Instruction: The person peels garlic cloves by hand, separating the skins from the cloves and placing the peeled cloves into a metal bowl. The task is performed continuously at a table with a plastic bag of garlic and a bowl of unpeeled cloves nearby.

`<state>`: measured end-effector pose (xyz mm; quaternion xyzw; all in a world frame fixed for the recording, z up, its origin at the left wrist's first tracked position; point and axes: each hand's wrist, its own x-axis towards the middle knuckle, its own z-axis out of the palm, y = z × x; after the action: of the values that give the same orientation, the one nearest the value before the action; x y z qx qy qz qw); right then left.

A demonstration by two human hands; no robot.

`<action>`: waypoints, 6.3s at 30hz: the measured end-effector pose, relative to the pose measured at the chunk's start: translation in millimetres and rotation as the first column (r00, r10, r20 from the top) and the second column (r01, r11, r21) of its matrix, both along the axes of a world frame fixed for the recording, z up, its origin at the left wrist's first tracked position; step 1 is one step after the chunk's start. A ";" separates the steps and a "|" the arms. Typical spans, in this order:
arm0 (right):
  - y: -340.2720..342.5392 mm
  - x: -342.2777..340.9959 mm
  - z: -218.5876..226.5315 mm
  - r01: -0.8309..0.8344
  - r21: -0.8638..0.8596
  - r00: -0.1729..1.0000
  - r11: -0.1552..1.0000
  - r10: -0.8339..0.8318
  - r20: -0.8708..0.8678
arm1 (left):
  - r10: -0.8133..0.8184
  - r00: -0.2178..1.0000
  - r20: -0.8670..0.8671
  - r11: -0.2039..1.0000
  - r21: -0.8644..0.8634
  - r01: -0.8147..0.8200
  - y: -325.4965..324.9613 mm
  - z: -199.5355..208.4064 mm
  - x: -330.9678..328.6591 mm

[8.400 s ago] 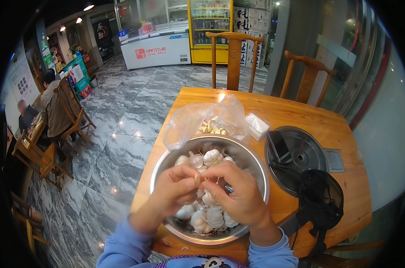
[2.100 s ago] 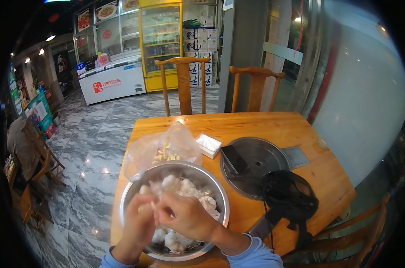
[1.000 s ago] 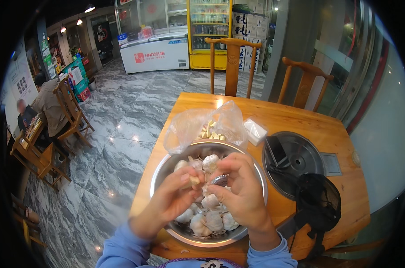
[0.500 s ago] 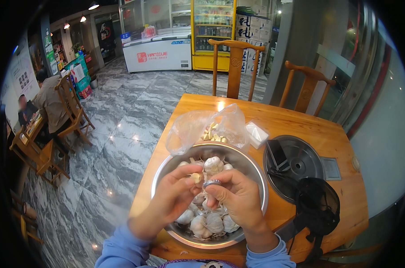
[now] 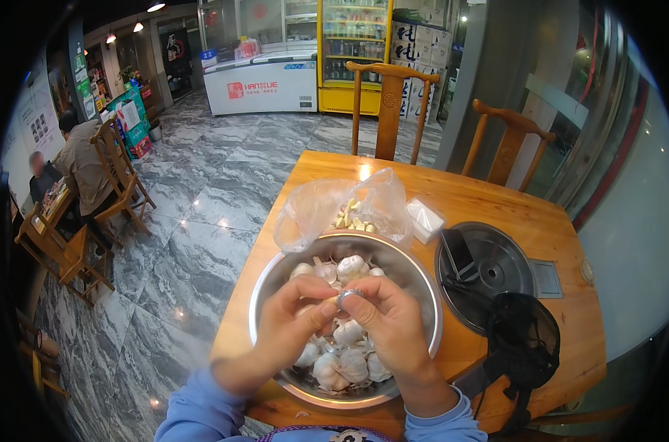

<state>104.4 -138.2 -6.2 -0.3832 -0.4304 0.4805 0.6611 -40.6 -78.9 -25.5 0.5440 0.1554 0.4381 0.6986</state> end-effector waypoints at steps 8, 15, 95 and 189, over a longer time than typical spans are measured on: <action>-0.9 4.2 7.3 -0.103 0.011 0.981 0.995 0.103 -0.164 | -0.014 0.992 0.122 0.992 0.128 -0.001 -3.3 -3.2 -0.2; -4.7 1.2 9.9 -0.129 0.030 0.987 0.991 0.131 -0.090 | 0.022 0.989 0.147 0.960 0.272 -0.061 -1.6 -4.5 1.1; -7.9 4.4 -0.1 -0.078 0.076 0.996 0.994 0.074 0.055 | 0.267 0.964 0.002 0.902 0.352 -0.251 -3.5 -3.2 0.6; -6.8 0.7 7.6 0.031 0.151 0.995 0.988 -0.045 0.087 | -0.165 0.963 0.216 0.975 -0.110 0.191 3.1 2.9 -4.6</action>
<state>105.1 -144.9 1.4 -0.3620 -0.4873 0.4164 0.6768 -45.3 -75.8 -22.6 0.4610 0.0611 0.4161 0.7814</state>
